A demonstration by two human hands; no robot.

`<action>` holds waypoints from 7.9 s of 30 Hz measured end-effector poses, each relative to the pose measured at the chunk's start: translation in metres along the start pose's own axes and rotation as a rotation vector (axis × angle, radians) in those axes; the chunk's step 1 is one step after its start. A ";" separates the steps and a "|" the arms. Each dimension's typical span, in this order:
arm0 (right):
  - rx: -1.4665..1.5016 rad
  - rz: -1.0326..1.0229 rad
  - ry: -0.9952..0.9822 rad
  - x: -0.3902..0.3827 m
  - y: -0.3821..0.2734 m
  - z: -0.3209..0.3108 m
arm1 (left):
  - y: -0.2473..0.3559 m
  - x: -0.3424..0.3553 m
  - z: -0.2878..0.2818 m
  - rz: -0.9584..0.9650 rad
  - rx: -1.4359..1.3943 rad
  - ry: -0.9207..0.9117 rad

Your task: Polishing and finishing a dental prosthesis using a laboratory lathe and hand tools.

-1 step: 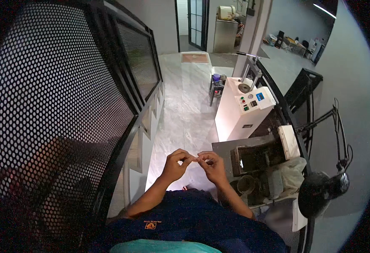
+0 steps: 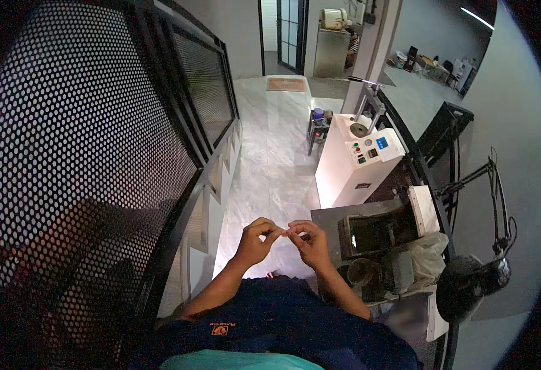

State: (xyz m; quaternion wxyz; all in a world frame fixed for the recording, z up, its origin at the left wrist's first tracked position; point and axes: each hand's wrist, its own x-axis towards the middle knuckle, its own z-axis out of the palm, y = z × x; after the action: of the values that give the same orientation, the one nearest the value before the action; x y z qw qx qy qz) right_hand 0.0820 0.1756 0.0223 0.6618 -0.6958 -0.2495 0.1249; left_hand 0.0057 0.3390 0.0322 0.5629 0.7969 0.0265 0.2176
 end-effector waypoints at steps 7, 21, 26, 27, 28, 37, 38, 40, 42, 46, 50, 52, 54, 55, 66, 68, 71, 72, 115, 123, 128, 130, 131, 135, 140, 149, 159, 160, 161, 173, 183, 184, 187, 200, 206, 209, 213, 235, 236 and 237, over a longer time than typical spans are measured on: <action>-0.019 0.073 -0.158 0.036 0.011 0.025 | -0.036 0.007 -0.028 -0.097 -0.034 0.032; 0.164 0.112 -0.470 0.124 0.031 0.081 | -0.083 0.023 -0.069 -0.428 -0.179 0.260; 0.202 0.100 -0.602 0.178 0.043 0.102 | -0.099 0.041 -0.080 -0.387 -0.390 0.394; 0.238 0.148 -0.598 0.190 0.046 0.106 | -0.102 0.047 -0.081 -0.426 -0.370 0.431; 0.241 0.166 -0.637 0.204 0.048 0.110 | -0.106 0.055 -0.083 -0.445 -0.352 0.427; 0.113 0.154 -0.733 0.362 0.074 0.116 | -0.157 0.187 -0.096 -0.441 -0.440 0.504; 0.059 0.167 -0.738 0.385 0.076 0.111 | -0.162 0.210 -0.099 -0.483 -0.474 0.509; 0.088 0.084 -0.754 0.423 0.081 0.101 | -0.169 0.244 -0.095 -0.487 -0.478 0.540; 0.090 0.133 -0.743 0.453 0.079 0.098 | -0.169 0.280 -0.100 -0.423 -0.414 0.563; 0.091 0.104 -0.827 0.472 0.073 0.097 | -0.173 0.289 -0.095 -0.405 -0.397 0.592; 0.129 0.074 -0.948 0.471 0.067 0.103 | -0.171 0.279 -0.092 -0.395 -0.378 0.618; 0.126 0.051 -1.020 0.467 0.063 0.105 | -0.163 0.273 -0.087 -0.394 -0.423 0.667; 0.128 0.115 -0.986 0.464 0.059 0.104 | -0.152 0.268 -0.085 -0.357 -0.376 0.694; 0.090 0.079 -0.972 0.461 0.060 0.107 | -0.147 0.266 -0.086 -0.403 -0.294 0.719; 0.277 -0.132 -1.108 0.429 0.053 0.118 | -0.112 0.222 -0.082 -0.320 0.037 0.789; 0.285 -0.118 -1.122 0.417 0.053 0.121 | -0.107 0.209 -0.082 -0.299 -0.003 0.769; 0.295 -0.083 -1.117 0.399 0.051 0.121 | -0.099 0.197 -0.080 -0.286 -0.022 0.760; 0.280 -0.060 -1.102 0.394 0.048 0.121 | -0.097 0.195 -0.082 -0.299 -0.003 0.741; 0.131 -0.676 -0.969 0.675 0.041 0.073 | -0.228 0.412 -0.061 -0.523 0.329 0.872; 0.185 0.044 -0.719 0.675 0.158 0.008 | -0.229 0.531 -0.055 -0.399 0.622 0.450; 0.138 0.091 -0.429 0.703 0.187 -0.043 | -0.256 0.606 -0.025 -0.210 0.524 0.144; 0.069 0.067 -0.205 0.708 0.193 -0.064 | -0.267 0.632 -0.005 -0.193 0.430 0.044; 0.048 0.080 -0.093 0.707 0.194 -0.075 | -0.271 0.642 0.005 -0.166 0.364 -0.044; 0.219 0.259 -0.063 0.700 0.190 -0.107 | -0.274 0.680 0.028 -0.252 0.198 -0.168; 0.122 0.225 0.311 0.673 0.174 -0.131 | -0.268 0.722 0.055 -0.278 -0.024 -0.522; 0.005 0.257 0.841 0.624 0.139 -0.096 | -0.258 0.758 0.083 -0.115 -0.258 -1.100; 0.166 0.539 1.122 0.590 0.087 -0.028 | -0.287 0.733 0.076 -0.201 -0.520 -1.417; 0.160 0.502 1.129 0.591 0.081 -0.024 | -0.287 0.730 0.073 -0.207 -0.540 -1.422; 0.016 0.543 1.137 0.593 0.077 -0.018 | -0.287 0.727 0.072 -0.209 -0.513 -1.379; -0.117 0.349 1.122 0.589 0.103 -0.006 | -0.277 0.729 0.059 -0.050 -0.568 -1.347; -0.006 0.319 1.148 0.524 0.096 -0.023 | -0.248 0.683 0.090 -0.098 -0.605 -1.444; -0.012 0.344 1.143 0.516 0.095 -0.026 | -0.243 0.676 0.095 -0.126 -0.608 -1.477; -0.017 0.351 1.140 0.487 0.090 -0.034 | -0.229 0.657 0.110 -0.135 -0.587 -1.508; 0.082 0.245 1.386 0.357 0.047 -0.071 | -0.137 0.555 0.187 -0.051 -0.524 -1.665; 0.162 0.184 1.534 0.297 0.030 -0.082 | -0.098 0.503 0.215 0.080 -0.562 -1.776; 0.159 0.145 1.562 0.269 0.030 -0.081 | -0.090 0.480 0.220 0.107 -0.538 -1.792; 0.161 0.315 1.567 0.245 0.033 -0.079 | -0.084 0.451 0.224 0.103 -0.507 -1.811; 0.269 0.316 1.266 0.281 0.051 -0.110 | -0.117 0.469 0.189 -0.099 -0.383 -1.435; 0.278 0.316 1.241 0.295 0.050 -0.113 | -0.121 0.481 0.181 -0.121 -0.394 -1.412; 0.254 0.341 1.153 0.311 0.049 -0.117 | -0.127 0.492 0.172 -0.141 -0.425 -1.323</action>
State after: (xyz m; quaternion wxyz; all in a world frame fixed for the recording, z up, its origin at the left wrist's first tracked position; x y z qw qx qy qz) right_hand 0.4126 0.2349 0.0334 0.7387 -0.5970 0.2803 -0.1389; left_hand 0.5410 0.3741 0.0264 0.6172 0.6312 -0.3133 -0.3500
